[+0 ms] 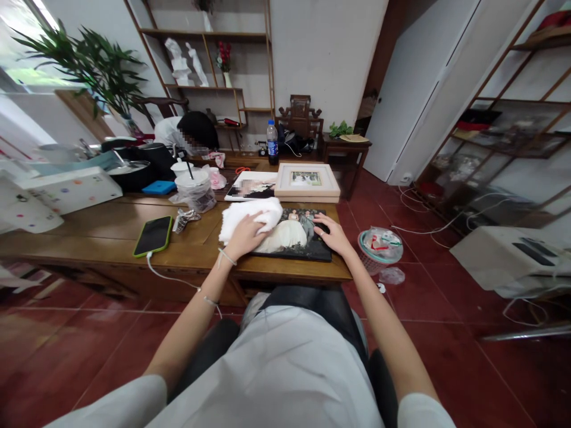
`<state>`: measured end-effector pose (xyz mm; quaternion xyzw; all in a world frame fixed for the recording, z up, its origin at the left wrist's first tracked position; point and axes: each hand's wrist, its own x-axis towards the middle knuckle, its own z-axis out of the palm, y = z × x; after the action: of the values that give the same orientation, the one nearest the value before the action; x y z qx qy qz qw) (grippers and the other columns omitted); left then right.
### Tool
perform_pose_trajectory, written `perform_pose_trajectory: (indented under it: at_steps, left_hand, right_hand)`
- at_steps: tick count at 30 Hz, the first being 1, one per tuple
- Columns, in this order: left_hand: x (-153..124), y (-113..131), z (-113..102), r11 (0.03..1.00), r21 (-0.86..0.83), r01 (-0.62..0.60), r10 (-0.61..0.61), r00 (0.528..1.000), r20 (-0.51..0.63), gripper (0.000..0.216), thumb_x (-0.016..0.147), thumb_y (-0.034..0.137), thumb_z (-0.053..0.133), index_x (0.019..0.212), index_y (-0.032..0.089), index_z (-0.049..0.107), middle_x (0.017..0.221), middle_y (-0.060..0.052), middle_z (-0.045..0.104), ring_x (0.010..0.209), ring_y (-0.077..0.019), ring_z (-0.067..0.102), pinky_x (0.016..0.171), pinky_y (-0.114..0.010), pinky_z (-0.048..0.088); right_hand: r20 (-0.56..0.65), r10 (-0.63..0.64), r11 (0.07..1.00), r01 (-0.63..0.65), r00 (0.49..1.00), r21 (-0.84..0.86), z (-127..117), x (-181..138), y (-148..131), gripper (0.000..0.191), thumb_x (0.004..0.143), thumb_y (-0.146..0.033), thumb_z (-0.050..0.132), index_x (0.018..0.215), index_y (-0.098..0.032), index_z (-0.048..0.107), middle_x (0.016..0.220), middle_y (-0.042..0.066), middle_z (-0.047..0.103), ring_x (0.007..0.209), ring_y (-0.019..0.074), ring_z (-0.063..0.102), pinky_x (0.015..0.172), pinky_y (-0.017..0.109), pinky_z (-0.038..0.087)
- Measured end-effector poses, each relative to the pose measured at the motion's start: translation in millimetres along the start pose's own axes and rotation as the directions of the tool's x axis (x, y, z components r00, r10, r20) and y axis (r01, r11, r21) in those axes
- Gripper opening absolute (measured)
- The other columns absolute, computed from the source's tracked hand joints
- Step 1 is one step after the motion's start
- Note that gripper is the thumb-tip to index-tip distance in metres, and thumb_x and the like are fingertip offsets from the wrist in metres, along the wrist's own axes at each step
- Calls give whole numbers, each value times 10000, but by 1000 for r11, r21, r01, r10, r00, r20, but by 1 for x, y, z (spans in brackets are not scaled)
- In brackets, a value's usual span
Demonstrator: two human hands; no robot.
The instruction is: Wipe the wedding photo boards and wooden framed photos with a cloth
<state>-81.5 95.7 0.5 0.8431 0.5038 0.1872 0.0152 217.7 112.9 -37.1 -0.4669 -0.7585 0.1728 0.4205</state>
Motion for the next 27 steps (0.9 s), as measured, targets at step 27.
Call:
perform_pose_trajectory:
  at_steps: [27]
  left_hand:
    - [-25, 49, -25, 971, -129, -203, 235, 919, 317, 261, 920, 173, 456, 1051, 192, 681, 1412, -86, 528, 1437, -259, 283, 1133, -542, 257]
  right_hand:
    - [17, 17, 1000, -17, 1000, 3, -2, 0, 0, 277, 846, -337, 602, 1084, -252, 714, 1327, 91, 610, 1299, 275, 502, 1124, 493, 329]
